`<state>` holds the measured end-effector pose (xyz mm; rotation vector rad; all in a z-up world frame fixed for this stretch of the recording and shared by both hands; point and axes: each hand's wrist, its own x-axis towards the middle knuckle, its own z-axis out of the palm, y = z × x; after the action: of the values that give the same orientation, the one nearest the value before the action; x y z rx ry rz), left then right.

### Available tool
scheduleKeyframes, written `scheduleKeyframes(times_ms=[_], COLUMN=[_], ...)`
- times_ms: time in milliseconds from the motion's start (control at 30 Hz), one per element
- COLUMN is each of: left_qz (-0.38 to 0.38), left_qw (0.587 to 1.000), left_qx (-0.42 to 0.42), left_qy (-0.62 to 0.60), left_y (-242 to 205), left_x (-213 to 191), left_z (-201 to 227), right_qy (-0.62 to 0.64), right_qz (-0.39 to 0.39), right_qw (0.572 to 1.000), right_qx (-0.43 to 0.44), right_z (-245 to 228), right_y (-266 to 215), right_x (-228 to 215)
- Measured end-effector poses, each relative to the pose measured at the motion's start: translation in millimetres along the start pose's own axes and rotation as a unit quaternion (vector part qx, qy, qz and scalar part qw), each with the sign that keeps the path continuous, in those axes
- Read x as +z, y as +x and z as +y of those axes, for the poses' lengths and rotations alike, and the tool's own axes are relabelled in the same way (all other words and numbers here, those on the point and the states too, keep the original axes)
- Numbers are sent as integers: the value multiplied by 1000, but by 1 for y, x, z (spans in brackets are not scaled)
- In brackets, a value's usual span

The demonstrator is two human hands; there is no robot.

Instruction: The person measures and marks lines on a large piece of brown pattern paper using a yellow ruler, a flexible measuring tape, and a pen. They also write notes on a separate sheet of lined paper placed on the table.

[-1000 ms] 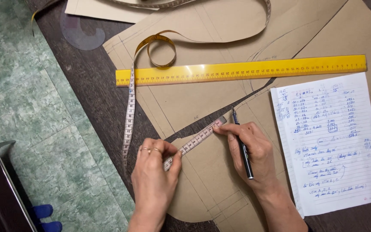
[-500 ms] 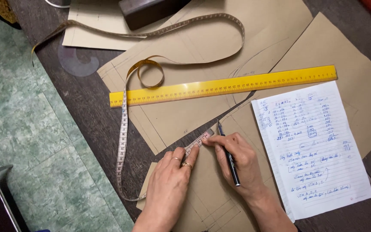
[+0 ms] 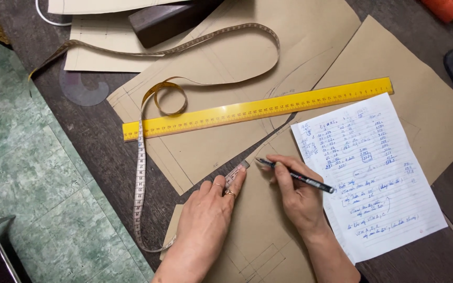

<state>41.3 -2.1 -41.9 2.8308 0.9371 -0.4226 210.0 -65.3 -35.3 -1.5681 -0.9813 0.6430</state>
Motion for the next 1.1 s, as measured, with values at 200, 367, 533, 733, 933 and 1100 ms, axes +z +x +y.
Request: scheduleKeyframes(times_ms=[200,367,533,733,933,1100], left_qz=[-1,-17,-94,-105,-19,-80], left_qw=[1000,1000,994,992,998,995], left_qx=[7,1,-13,-19,-3,-13], left_qy=[0,-22,-47,-63,-63,-64], left_y=[3,5,6,7,6,6], left_x=[-4,-8,-15,-21,-17,-17], left_z=[-1,-2,-1,-1,-2,-2], right_qy=[-80,-82,-97,-102,-102,-98], right_qz=[-15,-34,-38,-50,-43,-44], right_qw=[995,994,993,992,992,991], right_qx=[-61,-58,-46,-47,-62,-80], right_z=[-9,-6,-7,-9,-9,-8], right_y=[4,3,4,4,5,5], right_x=[-3,-4,-2,-2,-2,-2])
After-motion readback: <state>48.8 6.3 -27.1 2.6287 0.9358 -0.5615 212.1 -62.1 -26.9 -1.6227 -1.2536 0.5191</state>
